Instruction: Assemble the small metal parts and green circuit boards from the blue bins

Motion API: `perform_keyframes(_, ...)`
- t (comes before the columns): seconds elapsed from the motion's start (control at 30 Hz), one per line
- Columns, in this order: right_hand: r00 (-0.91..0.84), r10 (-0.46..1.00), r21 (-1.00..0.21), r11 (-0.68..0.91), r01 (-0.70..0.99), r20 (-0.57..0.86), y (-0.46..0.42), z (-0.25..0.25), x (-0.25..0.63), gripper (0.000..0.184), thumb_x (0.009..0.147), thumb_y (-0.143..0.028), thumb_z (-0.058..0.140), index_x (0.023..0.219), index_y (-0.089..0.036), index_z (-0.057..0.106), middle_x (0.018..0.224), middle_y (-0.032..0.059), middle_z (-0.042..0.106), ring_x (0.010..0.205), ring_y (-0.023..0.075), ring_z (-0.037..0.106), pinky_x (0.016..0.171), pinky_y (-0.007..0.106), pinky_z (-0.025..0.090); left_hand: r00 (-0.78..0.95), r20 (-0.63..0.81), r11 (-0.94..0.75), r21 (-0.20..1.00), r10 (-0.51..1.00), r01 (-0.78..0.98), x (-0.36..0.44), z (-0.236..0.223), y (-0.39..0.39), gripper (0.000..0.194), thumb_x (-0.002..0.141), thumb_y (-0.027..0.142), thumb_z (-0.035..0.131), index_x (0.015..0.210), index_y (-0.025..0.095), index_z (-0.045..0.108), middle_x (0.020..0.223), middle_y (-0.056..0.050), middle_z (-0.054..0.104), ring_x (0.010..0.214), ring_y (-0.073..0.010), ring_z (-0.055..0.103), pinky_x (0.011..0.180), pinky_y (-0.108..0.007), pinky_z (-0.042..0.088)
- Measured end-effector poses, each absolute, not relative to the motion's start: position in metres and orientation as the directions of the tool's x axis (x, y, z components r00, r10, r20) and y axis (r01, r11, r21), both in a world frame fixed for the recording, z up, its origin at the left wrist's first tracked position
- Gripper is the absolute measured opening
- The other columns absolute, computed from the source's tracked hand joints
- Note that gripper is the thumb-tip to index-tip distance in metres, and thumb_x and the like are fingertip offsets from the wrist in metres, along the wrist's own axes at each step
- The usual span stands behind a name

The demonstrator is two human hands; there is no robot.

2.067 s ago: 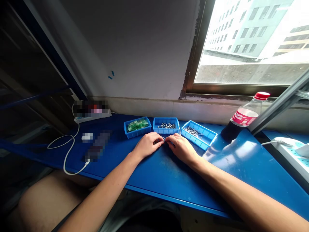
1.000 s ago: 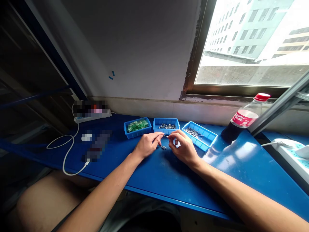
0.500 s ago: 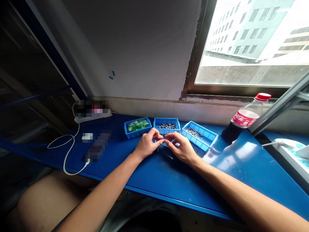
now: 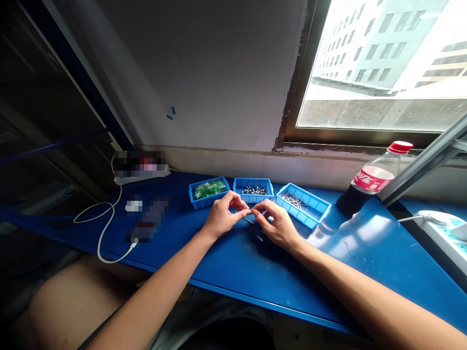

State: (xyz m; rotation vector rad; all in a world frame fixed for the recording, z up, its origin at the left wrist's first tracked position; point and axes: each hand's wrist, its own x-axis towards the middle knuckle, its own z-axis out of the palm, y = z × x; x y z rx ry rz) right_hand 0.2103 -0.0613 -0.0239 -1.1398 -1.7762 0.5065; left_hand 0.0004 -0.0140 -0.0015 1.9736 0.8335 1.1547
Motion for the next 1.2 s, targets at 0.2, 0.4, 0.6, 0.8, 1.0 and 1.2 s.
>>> perform_keyframes(0.2, -0.212, 0.817, -0.634, 0.556, 0.538, 0.536, -0.061, -0.023, 0.209, 0.026, 0.108, -0.044, 0.057, 0.103, -0.026, 0.075, 0.095, 0.0072, 0.074, 0.080, 0.0230, 0.069, 0.069, 0.037, 0.060, 0.389, 0.431, -0.474, 0.880, 0.814, 0.016, 0.002, -0.002, -0.011, 0.038, 0.084, 0.021, 0.085, 0.117, 0.019, 0.067, 0.100, -0.006, 0.081, 0.093, -0.0203, 0.079, 0.089, -0.035, 0.064)
perform_keyframes(0.4, -0.262, 0.786, -0.618, 0.606, 0.500, 0.559, -0.061, -0.023, 0.208, 0.022, 0.110, -0.038, 0.055, 0.114, -0.027, 0.075, 0.102, 0.0072, 0.074, 0.088, 0.0233, 0.070, 0.079, 0.038, 0.060, 0.439, 0.424, -0.496, 0.866, 0.792, 0.059, 0.002, -0.005, -0.006, 0.016, 0.089, 0.028, 0.081, 0.101, 0.018, 0.083, 0.111, -0.011, 0.080, 0.104, -0.0243, 0.076, 0.088, -0.034, 0.064)
perform_keyframes(0.6, -0.280, 0.780, -0.606, 0.616, 0.504, 0.560, -0.060, -0.026, 0.210, 0.021, 0.109, -0.036, 0.056, 0.110, -0.027, 0.075, 0.099, 0.0059, 0.073, 0.084, 0.0219, 0.069, 0.076, 0.036, 0.058, 0.436, 0.400, -0.455, 0.890, 0.806, 0.024, 0.002, -0.005, -0.005, 0.016, 0.085, 0.031, 0.086, 0.090, 0.016, 0.084, 0.105, -0.011, 0.079, 0.100, -0.0243, 0.076, 0.079, -0.032, 0.062)
perform_keyframes(0.8, -0.260, 0.783, -0.630, 0.612, 0.478, 0.564, -0.061, -0.021, 0.209, 0.020, 0.109, -0.037, 0.058, 0.110, -0.028, 0.075, 0.100, 0.0058, 0.074, 0.087, 0.0227, 0.070, 0.079, 0.037, 0.059, 0.464, 0.385, -0.443, 0.896, 0.798, 0.019, 0.002, -0.006, -0.005, 0.016, 0.086, 0.031, 0.084, 0.094, 0.017, 0.083, 0.110, -0.012, 0.079, 0.106, -0.0247, 0.075, 0.083, -0.032, 0.061)
perform_keyframes(1.0, -0.282, 0.787, -0.616, 0.609, 0.500, 0.549, -0.062, -0.021, 0.208, 0.024, 0.109, -0.038, 0.057, 0.119, -0.028, 0.076, 0.105, 0.0078, 0.075, 0.091, 0.0237, 0.072, 0.080, 0.039, 0.061, 0.395, 0.422, -0.473, 0.880, 0.816, 0.037, 0.000, -0.005, -0.005, 0.013, 0.082, 0.026, 0.085, 0.084, 0.016, 0.076, 0.107, -0.010, 0.077, 0.102, -0.0228, 0.073, 0.079, -0.030, 0.059)
perform_keyframes(1.2, -0.268, 0.799, -0.625, 0.592, 0.509, 0.538, -0.061, -0.022, 0.209, 0.022, 0.109, -0.038, 0.058, 0.115, -0.027, 0.076, 0.106, 0.0076, 0.076, 0.093, 0.0242, 0.073, 0.083, 0.039, 0.062, 0.335, 0.409, -0.456, 0.887, 0.849, 0.072, 0.000, -0.007, -0.002, 0.022, 0.078, 0.028, 0.090, 0.075, 0.015, 0.072, 0.099, -0.009, 0.077, 0.093, -0.0200, 0.072, 0.072, -0.027, 0.055)
